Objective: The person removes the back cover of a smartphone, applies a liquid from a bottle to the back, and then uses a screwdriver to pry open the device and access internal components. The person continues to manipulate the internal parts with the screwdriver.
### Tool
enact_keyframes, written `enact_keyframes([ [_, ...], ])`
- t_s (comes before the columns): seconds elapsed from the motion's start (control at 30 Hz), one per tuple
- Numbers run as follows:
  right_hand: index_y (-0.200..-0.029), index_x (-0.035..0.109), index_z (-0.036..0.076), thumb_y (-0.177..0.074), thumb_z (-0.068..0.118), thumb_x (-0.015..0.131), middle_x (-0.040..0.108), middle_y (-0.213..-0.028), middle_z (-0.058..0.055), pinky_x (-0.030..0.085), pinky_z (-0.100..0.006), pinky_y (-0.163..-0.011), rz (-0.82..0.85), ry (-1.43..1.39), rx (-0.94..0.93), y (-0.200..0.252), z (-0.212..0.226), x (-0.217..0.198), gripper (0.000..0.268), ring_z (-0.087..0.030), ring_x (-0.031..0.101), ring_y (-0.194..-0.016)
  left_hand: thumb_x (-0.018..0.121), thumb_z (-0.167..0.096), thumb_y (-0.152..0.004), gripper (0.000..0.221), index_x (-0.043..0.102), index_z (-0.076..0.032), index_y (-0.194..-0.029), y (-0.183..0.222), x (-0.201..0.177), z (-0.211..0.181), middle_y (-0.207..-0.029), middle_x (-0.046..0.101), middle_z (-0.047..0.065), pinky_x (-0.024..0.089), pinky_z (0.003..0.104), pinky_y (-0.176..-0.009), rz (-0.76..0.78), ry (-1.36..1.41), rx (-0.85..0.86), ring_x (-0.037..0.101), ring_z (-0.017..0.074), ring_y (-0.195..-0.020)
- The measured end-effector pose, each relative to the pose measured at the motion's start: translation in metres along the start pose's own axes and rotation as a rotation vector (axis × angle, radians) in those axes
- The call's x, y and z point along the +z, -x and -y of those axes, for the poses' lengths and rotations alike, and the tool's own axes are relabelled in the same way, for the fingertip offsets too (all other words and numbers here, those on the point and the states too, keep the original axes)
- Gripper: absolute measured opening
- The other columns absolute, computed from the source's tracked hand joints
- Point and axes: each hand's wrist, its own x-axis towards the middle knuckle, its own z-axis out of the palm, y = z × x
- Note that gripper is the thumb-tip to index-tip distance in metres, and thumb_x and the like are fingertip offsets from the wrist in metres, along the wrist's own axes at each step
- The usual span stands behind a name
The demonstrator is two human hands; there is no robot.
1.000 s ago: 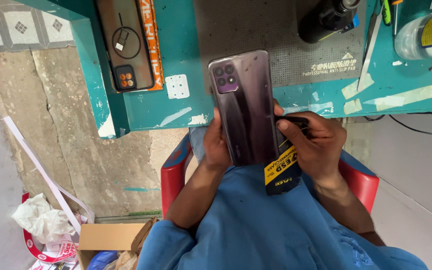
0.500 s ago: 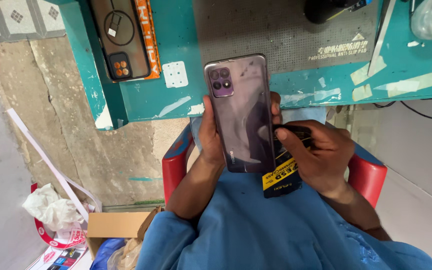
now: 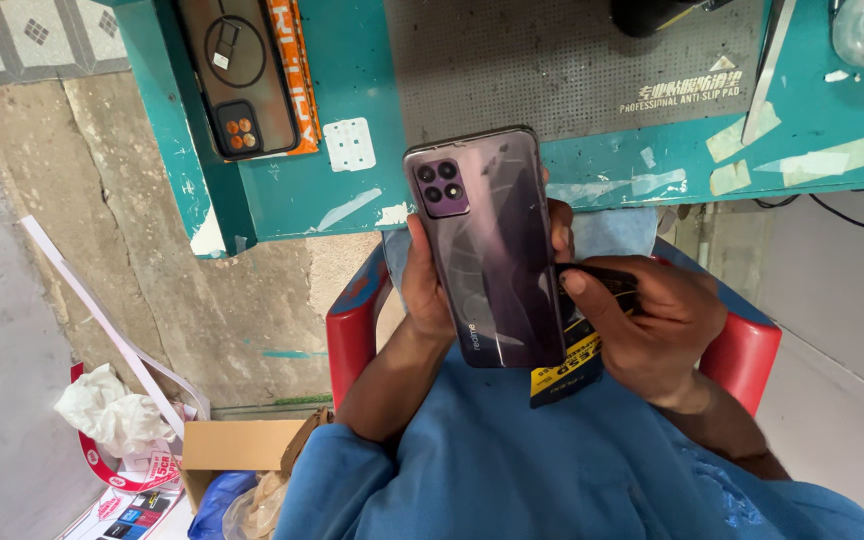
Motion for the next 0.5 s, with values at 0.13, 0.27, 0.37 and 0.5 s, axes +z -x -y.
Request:
enact_keyframes([
  [0.13,-0.097,0.071,-0.008,-0.098,-0.001,0.076,0.071,-0.078,-0.009,0.048,-0.019,-0.056,-0.003,0.038,0.002,-0.0001,-0.0017,0.0,0.008,-0.007,0.065,-0.063,0.038,-0.08,-0.1,0.099,0.03,0.001,-0.156,0.0011,-0.0007,0.0006,-0.123,0.055,0.018,0.049,0.032,-0.102,0.003,0.023,-0.015,0.056,0.0216,-0.111],
  [0.27,-0.097,0.072,-0.008,-0.098,-0.001,0.076,0.07,-0.073,-0.009,0.047,-0.019,-0.055,-0.001,0.014,0.016,0.0017,-0.0025,0.0004,0.008,-0.006,0.063,-0.061,0.039,-0.081,-0.099,0.102,0.031,0.001,-0.159,0.0019,-0.0008,0.001,-0.123,0.054,0.018,0.049,0.031,-0.101,-0.005,0.03,-0.019,0.056,0.0214,-0.11],
  [0.37,-0.098,0.072,-0.008,-0.098,0.0,0.077,0.07,-0.074,-0.008,0.046,-0.019,-0.055,-0.003,0.032,0.002,0.0032,-0.0037,0.0003,0.009,-0.006,0.062,-0.06,0.04,-0.08,-0.099,0.101,0.032,0.001,-0.159,0.0025,-0.001,0.0022,-0.121,0.054,0.018,0.049,0.031,-0.1,0.006,0.02,-0.003,0.056,0.0207,-0.108],
  [0.5,-0.096,0.072,-0.007,-0.098,0.001,0.077,0.069,-0.073,-0.008,0.045,-0.018,-0.053,-0.007,0.04,-0.005,0.0032,-0.0042,0.0002,0.01,-0.006,0.062,-0.057,0.041,-0.08,-0.099,0.1,0.034,0.001,-0.158,0.003,-0.0006,0.0029,-0.119,0.055,0.018,0.048,0.031,-0.097,0.01,0.002,0.014,0.056,0.0208,-0.107],
])
